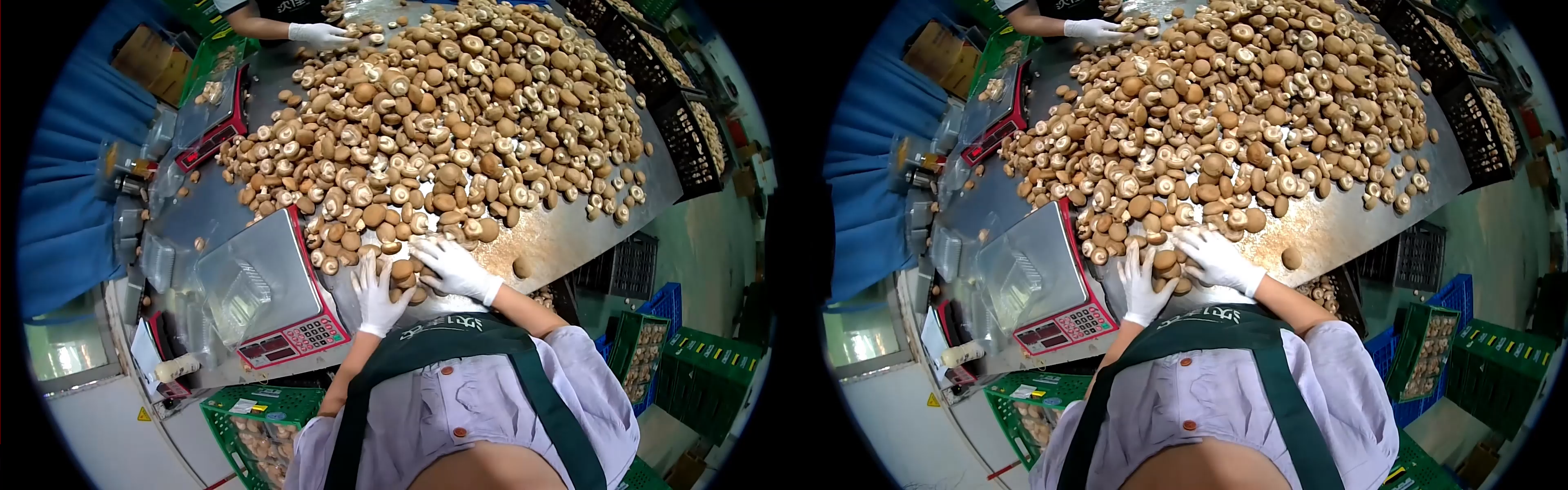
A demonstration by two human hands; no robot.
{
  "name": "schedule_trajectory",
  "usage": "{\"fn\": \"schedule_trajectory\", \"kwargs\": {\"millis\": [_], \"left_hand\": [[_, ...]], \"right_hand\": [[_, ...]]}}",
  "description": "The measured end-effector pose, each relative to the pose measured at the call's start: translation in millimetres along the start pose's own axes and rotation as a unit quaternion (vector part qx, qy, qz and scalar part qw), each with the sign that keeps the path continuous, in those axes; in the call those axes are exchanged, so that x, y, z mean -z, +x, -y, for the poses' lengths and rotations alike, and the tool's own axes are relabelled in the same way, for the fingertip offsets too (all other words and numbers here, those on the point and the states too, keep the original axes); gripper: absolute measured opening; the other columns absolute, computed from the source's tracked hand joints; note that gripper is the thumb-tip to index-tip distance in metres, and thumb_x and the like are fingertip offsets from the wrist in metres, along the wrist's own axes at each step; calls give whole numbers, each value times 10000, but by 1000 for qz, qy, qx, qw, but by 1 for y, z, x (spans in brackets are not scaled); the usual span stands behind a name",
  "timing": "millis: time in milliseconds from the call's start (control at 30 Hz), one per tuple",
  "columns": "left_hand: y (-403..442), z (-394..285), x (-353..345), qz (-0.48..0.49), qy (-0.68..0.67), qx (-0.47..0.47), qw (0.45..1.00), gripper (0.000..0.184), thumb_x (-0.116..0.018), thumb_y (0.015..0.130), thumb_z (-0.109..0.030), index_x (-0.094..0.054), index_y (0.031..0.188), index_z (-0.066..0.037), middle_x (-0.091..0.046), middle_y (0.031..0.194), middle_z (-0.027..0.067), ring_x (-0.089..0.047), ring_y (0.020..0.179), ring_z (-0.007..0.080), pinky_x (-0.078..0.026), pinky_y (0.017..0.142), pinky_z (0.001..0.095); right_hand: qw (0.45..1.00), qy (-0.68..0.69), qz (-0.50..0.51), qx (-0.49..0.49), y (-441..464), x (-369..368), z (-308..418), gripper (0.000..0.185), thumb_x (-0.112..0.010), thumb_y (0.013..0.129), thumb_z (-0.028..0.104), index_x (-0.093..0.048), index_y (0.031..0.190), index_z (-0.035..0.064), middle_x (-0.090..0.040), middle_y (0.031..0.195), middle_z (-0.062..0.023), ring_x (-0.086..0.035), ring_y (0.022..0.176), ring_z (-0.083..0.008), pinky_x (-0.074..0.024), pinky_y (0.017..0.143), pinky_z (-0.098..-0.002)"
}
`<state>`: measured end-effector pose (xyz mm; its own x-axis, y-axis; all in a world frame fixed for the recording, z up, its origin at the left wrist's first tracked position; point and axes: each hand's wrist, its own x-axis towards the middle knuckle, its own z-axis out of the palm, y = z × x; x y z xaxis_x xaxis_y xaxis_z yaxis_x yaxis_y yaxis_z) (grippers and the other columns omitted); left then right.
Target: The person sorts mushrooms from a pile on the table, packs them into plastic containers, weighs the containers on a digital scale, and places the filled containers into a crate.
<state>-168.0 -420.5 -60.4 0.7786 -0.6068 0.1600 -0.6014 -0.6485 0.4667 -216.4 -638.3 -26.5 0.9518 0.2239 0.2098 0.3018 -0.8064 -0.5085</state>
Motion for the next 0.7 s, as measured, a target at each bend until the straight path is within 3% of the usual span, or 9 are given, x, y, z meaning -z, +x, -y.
{"fn": "schedule_trajectory", "kwargs": {"millis": [100,133,200,233,300,333,433,633,700], "left_hand": [[43,-13,13,29,67,67,995,842,-633,740,-581,-373,1421,-160,-167,1524,191,-141,1406,372,-93,1059,651],[60,-15,19,42,82,72,993,851,-626,743,-593,-360,1428,-164,-153,1526,195,-139,1397,403,-83,1051,662],[88,-10,17,27,132,49,990,862,-588,744,-651,-353,1432,-189,-132,1533,184,-119,1388,444,-68,1040,685],[102,-10,18,42,158,50,985,858,-590,733,-650,-355,1432,-212,-153,1533,166,-114,1385,456,-72,1047,683],[128,-7,26,36,201,46,978,827,-595,736,-625,-357,1430,-243,-173,1532,142,-135,1381,450,-81,1058,672],[141,0,26,36,208,50,976,818,-604,731,-613,-358,1428,-263,-176,1533,132,-150,1377,448,-87,1061,667],[162,14,29,16,204,45,978,826,-670,691,-559,-346,1418,-336,-233,1503,140,-208,1347,449,-155,1045,672],[154,15,18,-21,145,58,988,806,-695,696,-506,-368,1409,-322,-217,1502,160,-228,1338,444,-172,1058,639],[135,11,20,7,147,55,988,765,-698,712,-456,-389,1397,-316,-193,1504,182,-236,1333,449,-200,1056,624]], "right_hand": [[991,-80,69,-80,0,15,-19,569,-590,855,354,-437,1346,110,-397,1419,-113,-471,1177,-338,-476,897,-434],[993,-18,55,-100,6,27,-25,549,-557,881,374,-429,1352,123,-374,1442,-105,-477,1174,-345,-504,861,-438],[994,-32,29,-102,17,27,-46,549,-551,884,372,-424,1352,116,-365,1450,-106,-474,1186,-343,-442,957,-453],[992,-36,43,-117,24,28,-57,541,-551,884,368,-428,1347,116,-367,1450,-105,-468,1197,-339,-416,984,-464],[987,-155,-24,-47,38,30,-84,527,-557,883,343,-432,1349,131,-372,1451,-98,-456,1222,-330,-360,1023,-486],[989,-135,-19,-61,45,40,-92,511,-562,878,334,-448,1342,153,-392,1440,-98,-440,1249,-320,-345,1033,-495],[943,-281,-14,-177,69,73,-108,532,-632,815,386,-512,1269,137,-473,1353,-135,-458,1213,-353,-348,1002,-476],[917,-312,-140,-206,81,92,-150,526,-697,727,415,-586,1160,136,-466,1332,-152,-453,1196,-363,-332,961,-525],[916,-329,-78,-215,77,85,-138,619,-668,749,455,-529,1256,128,-448,1351,-167,-440,1217,-368,-289,1012,-559]]}}
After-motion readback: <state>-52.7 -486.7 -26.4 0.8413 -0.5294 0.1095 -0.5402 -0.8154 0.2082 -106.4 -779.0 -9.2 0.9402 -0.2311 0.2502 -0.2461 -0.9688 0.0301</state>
